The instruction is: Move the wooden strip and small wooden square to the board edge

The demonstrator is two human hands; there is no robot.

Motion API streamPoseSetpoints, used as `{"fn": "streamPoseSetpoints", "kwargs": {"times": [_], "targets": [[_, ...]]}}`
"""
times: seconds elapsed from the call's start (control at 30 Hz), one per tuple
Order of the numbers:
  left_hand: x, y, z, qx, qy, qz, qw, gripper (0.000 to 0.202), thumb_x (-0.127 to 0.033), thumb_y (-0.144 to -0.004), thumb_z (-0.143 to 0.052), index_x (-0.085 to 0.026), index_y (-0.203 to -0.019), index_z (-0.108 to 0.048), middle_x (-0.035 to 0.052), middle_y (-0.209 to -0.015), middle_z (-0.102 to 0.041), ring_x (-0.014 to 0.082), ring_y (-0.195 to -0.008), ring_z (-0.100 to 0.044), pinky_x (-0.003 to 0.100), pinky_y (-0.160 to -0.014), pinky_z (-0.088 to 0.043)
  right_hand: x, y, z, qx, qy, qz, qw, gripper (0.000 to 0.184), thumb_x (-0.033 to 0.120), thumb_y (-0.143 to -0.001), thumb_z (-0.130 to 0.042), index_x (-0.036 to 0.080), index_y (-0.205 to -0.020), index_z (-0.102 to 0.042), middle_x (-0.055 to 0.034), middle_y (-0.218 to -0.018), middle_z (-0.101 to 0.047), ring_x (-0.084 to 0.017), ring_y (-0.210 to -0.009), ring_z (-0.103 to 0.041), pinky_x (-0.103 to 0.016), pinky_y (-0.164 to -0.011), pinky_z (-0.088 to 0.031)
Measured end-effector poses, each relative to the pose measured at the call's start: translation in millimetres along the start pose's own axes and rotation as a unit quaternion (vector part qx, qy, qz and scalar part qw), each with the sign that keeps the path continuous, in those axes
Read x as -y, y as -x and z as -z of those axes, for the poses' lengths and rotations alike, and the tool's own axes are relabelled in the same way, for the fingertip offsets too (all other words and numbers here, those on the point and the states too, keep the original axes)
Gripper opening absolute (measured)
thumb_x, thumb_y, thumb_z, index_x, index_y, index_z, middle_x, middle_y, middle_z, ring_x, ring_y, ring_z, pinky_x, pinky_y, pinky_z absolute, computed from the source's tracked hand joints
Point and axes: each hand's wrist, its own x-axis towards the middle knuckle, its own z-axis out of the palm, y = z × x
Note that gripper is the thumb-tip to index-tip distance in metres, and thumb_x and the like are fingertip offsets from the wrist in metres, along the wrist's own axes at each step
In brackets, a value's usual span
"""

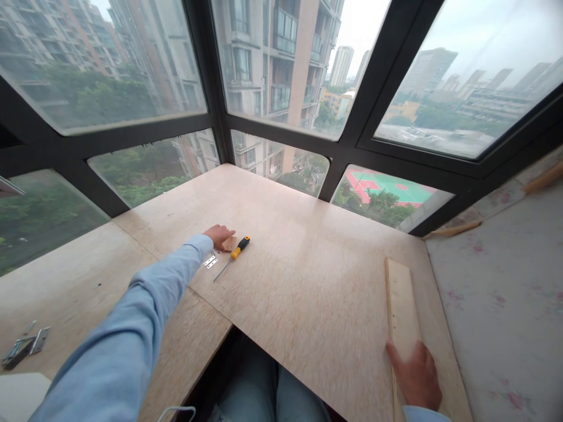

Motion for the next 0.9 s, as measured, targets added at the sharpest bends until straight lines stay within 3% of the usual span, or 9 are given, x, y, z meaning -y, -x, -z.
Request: {"fn": "streamPoseSetpoints", "kwargs": {"times": [0.13,0.27,0.37,0.47,0.57,0.67,0.77,0.9], "targets": [[3.4,9.8,4.8,-0.048,0.030,0.038,0.998,0.082,-0.043,-0.070,-0.069,-0.010,-0.141,-0.042,0.0206,-0.123,-0.059,0.0339,-0.117,-0.053,0.040,-0.097,-0.039,0.1,0.9,0.1,-0.006,0.000,0.001,1.000,0.093,0.067,-0.081,-0.032,0.002,-0.147,-0.030,-0.0268,-0.145,-0.040,-0.042,-0.130,-0.042,-0.055,-0.100,-0.041],[0.3,20.1,12.8,-0.123,0.112,0.058,0.984,0.082,-0.047,-0.072,-0.064,-0.006,-0.140,-0.041,0.0202,-0.126,-0.053,0.0308,-0.114,-0.054,0.036,-0.097,-0.041,-3.2,-0.2,-2.5,-0.014,-0.004,0.009,1.000,0.091,0.066,-0.082,-0.034,0.001,-0.146,-0.030,-0.0266,-0.145,-0.040,-0.042,-0.131,-0.041,-0.055,-0.101,-0.041],[-14.7,24.3,21.8,-0.167,0.157,0.053,0.972,0.080,-0.048,-0.071,-0.064,-0.008,-0.136,-0.044,0.0180,-0.124,-0.051,0.0296,-0.111,-0.055,0.037,-0.097,-0.042,-6.4,-2.5,-5.3,-0.019,-0.005,0.018,1.000,0.089,0.062,-0.083,-0.039,-0.001,-0.146,-0.031,-0.0271,-0.145,-0.040,-0.041,-0.131,-0.042,-0.053,-0.101,-0.041],[-44.3,22.6,33.8,-0.206,0.191,0.013,0.960,0.080,-0.050,-0.069,-0.065,-0.009,-0.134,-0.045,0.0163,-0.121,-0.052,0.0289,-0.109,-0.055,0.037,-0.097,-0.043,-9.2,-5.2,-8.0,-0.027,-0.005,0.024,0.999,0.086,0.059,-0.083,-0.043,-0.001,-0.144,-0.032,-0.0276,-0.143,-0.041,-0.041,-0.130,-0.043,-0.051,-0.101,-0.042],[-89.0,14.9,47.2,-0.239,0.222,-0.054,0.944,0.078,-0.049,-0.070,-0.066,-0.008,-0.133,-0.045,0.0164,-0.119,-0.054,0.0282,-0.107,-0.057,0.038,-0.098,-0.043,-10.8,-7.1,-9.8,-0.042,-0.007,0.033,0.999,0.084,0.053,-0.083,-0.049,-0.003,-0.143,-0.034,-0.0282,-0.142,-0.042,-0.040,-0.130,-0.043,-0.047,-0.102,-0.041],[-148.9,3.4,57.4,-0.260,0.250,-0.119,0.925,0.075,-0.047,-0.072,-0.067,-0.010,-0.133,-0.045,0.0162,-0.119,-0.055,0.0282,-0.108,-0.057,0.040,-0.097,-0.044,-11.4,-8.6,-11.4,-0.056,-0.018,0.041,0.997,0.080,0.047,-0.081,-0.054,-0.004,-0.140,-0.036,-0.0290,-0.140,-0.043,-0.039,-0.129,-0.044,-0.045,-0.101,-0.041],[-225.8,-8.8,58.2,-0.273,0.282,-0.180,0.902,0.070,-0.045,-0.073,-0.069,-0.013,-0.132,-0.046,0.0164,-0.126,-0.054,0.0292,-0.114,-0.056,0.042,-0.099,-0.044,-12.1,-10.7,-14.0,-0.088,-0.039,0.056,0.994,0.075,0.041,-0.080,-0.057,-0.004,-0.137,-0.039,-0.0309,-0.136,-0.046,-0.040,-0.126,-0.046,-0.046,-0.100,-0.041],[-346.4,-20.7,39.4,-0.257,0.325,-0.206,0.886,0.073,-0.039,-0.074,-0.071,-0.013,-0.136,-0.043,0.0168,-0.120,-0.057,0.0291,-0.109,-0.058,0.043,-0.096,-0.046,-15.8,-14.2,-20.0,-0.108,-0.048,0.064,0.991,0.072,0.039,-0.080,-0.058,-0.003,-0.136,-0.039,-0.0304,-0.134,-0.046,-0.039,-0.127,-0.044,-0.045,-0.102,-0.038]]}}
